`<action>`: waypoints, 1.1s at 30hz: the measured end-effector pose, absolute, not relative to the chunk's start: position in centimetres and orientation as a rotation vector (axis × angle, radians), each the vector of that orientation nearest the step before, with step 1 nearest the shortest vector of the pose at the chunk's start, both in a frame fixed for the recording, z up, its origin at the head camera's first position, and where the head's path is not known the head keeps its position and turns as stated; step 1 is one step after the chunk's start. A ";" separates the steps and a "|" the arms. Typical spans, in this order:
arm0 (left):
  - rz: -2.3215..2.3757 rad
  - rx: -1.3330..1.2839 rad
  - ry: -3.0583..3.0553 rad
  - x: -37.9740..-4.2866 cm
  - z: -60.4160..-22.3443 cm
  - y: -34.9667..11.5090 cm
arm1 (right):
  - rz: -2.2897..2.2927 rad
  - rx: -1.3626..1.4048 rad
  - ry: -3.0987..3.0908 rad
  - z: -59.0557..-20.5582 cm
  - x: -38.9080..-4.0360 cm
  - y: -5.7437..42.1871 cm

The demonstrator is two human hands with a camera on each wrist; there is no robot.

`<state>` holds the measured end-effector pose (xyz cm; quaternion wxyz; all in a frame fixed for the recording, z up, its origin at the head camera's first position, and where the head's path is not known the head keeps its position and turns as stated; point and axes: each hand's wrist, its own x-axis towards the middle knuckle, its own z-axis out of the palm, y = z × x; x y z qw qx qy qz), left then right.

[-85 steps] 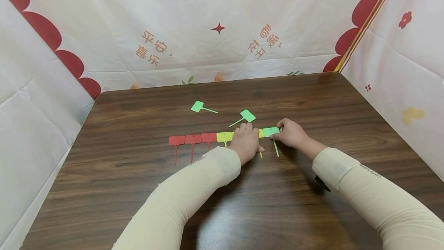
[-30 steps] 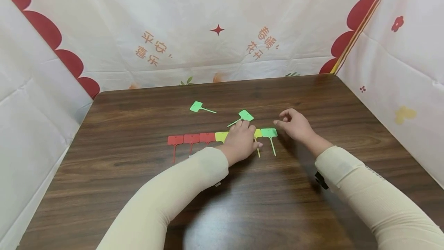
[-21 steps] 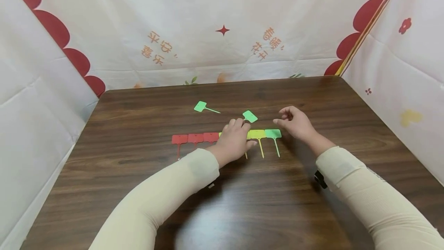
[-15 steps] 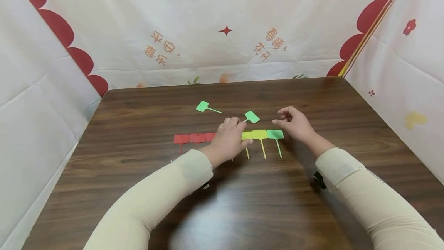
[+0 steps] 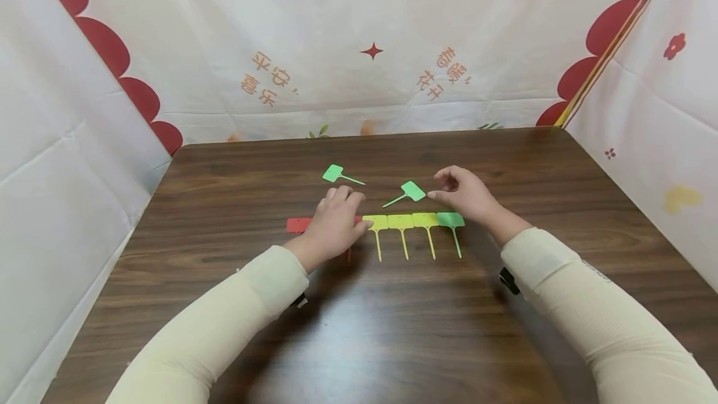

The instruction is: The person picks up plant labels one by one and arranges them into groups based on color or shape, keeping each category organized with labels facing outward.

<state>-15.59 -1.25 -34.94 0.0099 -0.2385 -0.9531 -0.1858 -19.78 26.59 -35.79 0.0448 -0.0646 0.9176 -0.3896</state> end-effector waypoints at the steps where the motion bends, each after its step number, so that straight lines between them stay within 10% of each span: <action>1: -0.587 -0.736 -2.978 -15.7 -34.9 -1.5 | -1.192 -0.211 2.800 -35.8 -19.9 26.3; 33: -0.686 -0.463 -3.024 -15.9 -36.1 -9.6 | -0.877 -0.424 2.711 -34.9 -26.5 18.0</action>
